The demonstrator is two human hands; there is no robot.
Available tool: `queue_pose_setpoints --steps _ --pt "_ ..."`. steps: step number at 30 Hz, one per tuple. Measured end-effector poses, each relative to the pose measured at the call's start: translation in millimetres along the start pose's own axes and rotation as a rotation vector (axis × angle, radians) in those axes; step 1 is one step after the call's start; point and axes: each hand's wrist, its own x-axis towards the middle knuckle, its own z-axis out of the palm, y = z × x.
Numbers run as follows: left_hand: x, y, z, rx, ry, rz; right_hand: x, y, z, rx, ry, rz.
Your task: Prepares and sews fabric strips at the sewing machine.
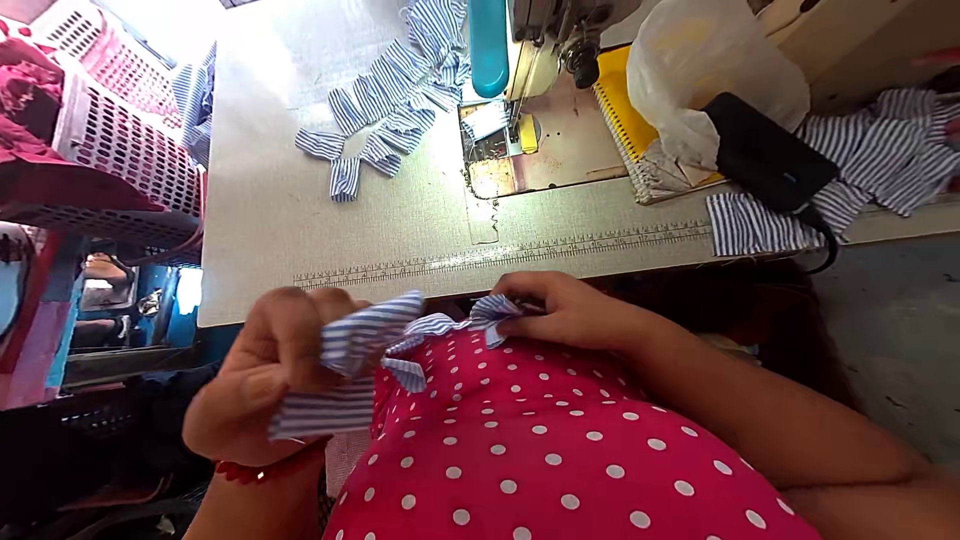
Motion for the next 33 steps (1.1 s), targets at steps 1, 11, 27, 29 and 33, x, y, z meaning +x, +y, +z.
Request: queue_pose_setpoints --steps 1,11,27,29,33 --pt "-5 -1 -7 0.004 0.060 0.012 -8 2 -10 0.033 0.059 -0.013" --pt "-33 -55 -45 0.218 0.145 -0.275 -72 -14 -75 -0.241 0.217 0.075" --pt "82 -107 46 0.761 -0.232 0.095 -50 -82 -80 -0.562 0.167 -0.324" --pt "76 -109 40 0.590 -0.198 -0.057 -50 -72 -75 -0.475 0.375 -0.235" --pt "66 -107 24 0.388 -0.082 -0.269 -56 -49 -64 -0.342 0.638 -0.079"
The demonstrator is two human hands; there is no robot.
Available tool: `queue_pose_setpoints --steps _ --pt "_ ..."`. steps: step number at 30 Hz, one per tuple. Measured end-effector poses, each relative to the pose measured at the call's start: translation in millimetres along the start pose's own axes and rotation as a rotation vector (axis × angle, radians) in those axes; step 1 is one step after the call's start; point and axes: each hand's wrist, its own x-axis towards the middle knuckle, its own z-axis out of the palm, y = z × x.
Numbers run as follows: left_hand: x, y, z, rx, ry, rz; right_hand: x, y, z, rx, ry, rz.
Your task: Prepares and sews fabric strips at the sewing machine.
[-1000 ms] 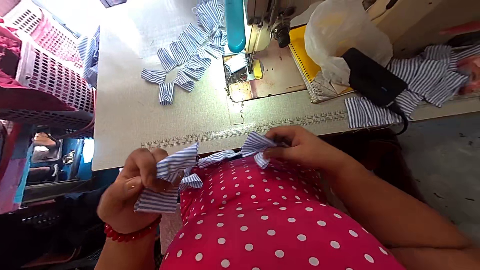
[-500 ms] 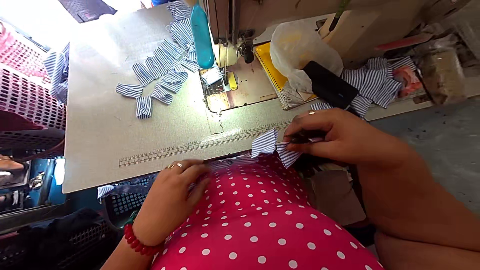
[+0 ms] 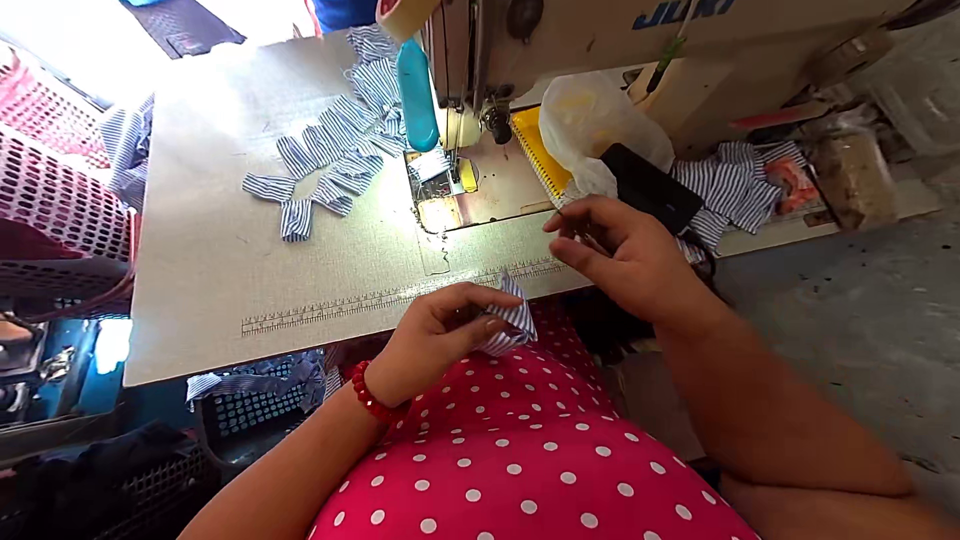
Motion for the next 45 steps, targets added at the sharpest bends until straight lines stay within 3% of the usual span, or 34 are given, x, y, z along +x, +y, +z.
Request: queue_pose_setpoints --steps 2,5,7,25,27,30,33,35,37,40,45 --pt "-4 -2 -7 -0.012 0.061 -0.018 -14 6 5 0.156 -0.066 0.049" --pt "-7 1 -12 0.027 0.104 -0.018 -34 7 19 0.411 -0.348 0.131" --pt "-7 2 -10 0.044 0.084 -0.007 -40 4 33 0.476 -0.428 0.213" --pt "-5 -2 -1 -0.031 -0.026 0.002 -39 1 67 0.823 -0.335 0.291" --pt "-6 -2 -4 0.010 -0.007 0.011 -40 6 62 0.663 -0.313 0.214" --pt "-7 -3 -12 0.131 0.095 0.066 -36 17 39 -0.053 -0.125 0.043" --pt "-6 -8 -16 0.244 0.181 0.165 -19 36 19 -0.651 0.054 0.012" --pt "-4 -9 -16 0.260 0.198 0.198 -9 51 14 -0.882 0.085 0.027" --pt "-3 -10 -17 0.279 0.201 0.211 -4 59 14 -0.950 0.123 -0.038" --pt "-4 -10 -18 0.322 0.207 0.240 -5 47 25 -0.750 0.242 -0.187" --pt "-4 -10 -15 0.347 0.139 0.269 -11 11 64 0.467 0.033 0.066"
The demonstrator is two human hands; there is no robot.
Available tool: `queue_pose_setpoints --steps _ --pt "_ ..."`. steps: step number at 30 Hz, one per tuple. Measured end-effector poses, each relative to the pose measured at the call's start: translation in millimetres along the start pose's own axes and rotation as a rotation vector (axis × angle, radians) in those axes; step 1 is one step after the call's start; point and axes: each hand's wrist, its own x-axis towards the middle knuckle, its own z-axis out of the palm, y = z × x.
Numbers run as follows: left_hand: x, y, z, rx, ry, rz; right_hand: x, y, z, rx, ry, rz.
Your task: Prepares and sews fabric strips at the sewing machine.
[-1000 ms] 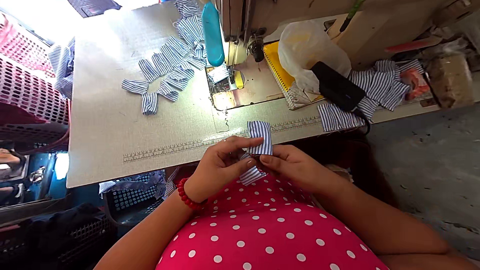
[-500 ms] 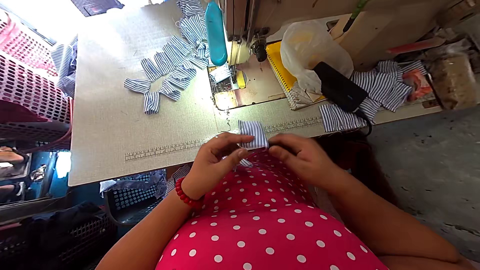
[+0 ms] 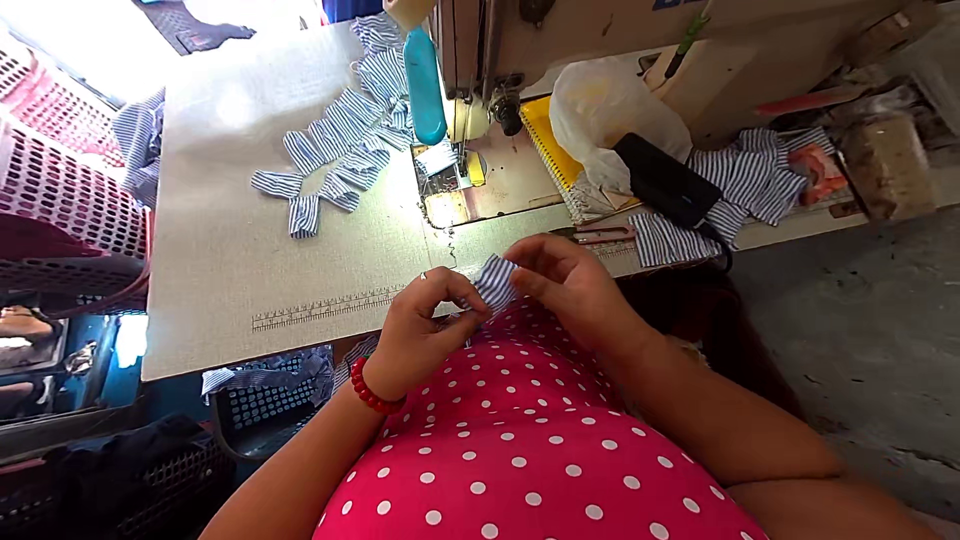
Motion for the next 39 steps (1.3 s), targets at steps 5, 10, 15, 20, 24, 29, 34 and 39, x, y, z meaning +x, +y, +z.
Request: queue_pose_setpoints --steps 5,10,15,20,24,29,34,39 --pt "-3 5 -4 -0.274 0.017 -0.269 2 1 11 0.203 0.025 -0.170" --pt "8 10 -5 -0.712 -0.202 -0.611 0 3 11 0.112 -0.047 -0.329" --pt "9 13 -3 -0.784 -0.117 -0.587 1 3 -1 -0.090 -0.050 -0.396" --pt "4 15 0 -0.456 0.115 -0.474 4 4 -54 -1.046 0.135 -0.270" --pt "1 17 -1 -0.289 0.194 -0.379 2 23 -83 -1.263 0.125 -0.144" --pt "1 17 0 -0.132 0.203 -0.261 0 23 -83 -1.264 0.147 -0.256" --pt "2 22 -1 -0.099 0.219 -0.225 -2 21 -83 -1.247 0.091 -0.199" --pt "1 20 1 0.107 0.257 -0.073 -6 32 -86 -1.342 0.156 -0.320"
